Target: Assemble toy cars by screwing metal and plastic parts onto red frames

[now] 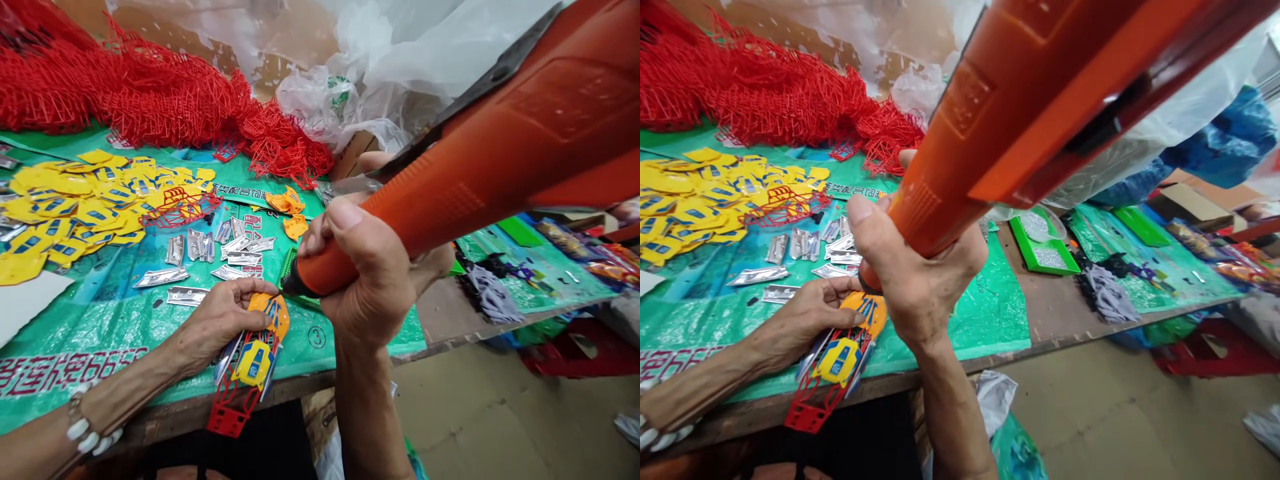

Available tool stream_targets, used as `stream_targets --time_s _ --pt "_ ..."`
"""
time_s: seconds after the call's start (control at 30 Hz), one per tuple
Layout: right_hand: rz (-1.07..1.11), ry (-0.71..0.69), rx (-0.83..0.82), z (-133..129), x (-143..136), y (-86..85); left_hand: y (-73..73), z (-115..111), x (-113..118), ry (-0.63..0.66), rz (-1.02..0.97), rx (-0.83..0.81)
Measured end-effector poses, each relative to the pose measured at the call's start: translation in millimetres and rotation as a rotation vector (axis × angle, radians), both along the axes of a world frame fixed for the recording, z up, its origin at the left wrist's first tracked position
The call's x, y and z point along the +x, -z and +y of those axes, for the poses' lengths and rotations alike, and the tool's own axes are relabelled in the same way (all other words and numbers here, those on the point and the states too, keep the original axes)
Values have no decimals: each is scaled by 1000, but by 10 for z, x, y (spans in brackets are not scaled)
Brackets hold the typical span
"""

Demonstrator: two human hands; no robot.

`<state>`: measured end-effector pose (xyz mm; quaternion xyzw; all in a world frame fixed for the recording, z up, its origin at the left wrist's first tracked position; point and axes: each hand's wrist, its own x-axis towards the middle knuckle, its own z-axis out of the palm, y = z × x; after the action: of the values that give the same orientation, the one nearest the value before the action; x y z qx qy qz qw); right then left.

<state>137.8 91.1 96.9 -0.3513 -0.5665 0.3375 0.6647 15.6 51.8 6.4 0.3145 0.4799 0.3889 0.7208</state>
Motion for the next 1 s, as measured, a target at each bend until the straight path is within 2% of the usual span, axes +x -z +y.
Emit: stream_targets --time_s 0.23,0.37,0.53,0.63,1.0 --pt "-63 1 -46 -52 43 -27 50 -6 -6 44 -68 41" --pt "29 -83 8 -80 39 -35 51 -14 -5 54 -82 44" --pt "7 -27 26 -104 21 -29 52 -14 0 61 -43 62" --pt "1 -53 55 -117 42 -35 51 -17 -2 71 -33 90" --pt "-14 -110 -50 -125 28 -5 -114 -6 15 39 13 7"
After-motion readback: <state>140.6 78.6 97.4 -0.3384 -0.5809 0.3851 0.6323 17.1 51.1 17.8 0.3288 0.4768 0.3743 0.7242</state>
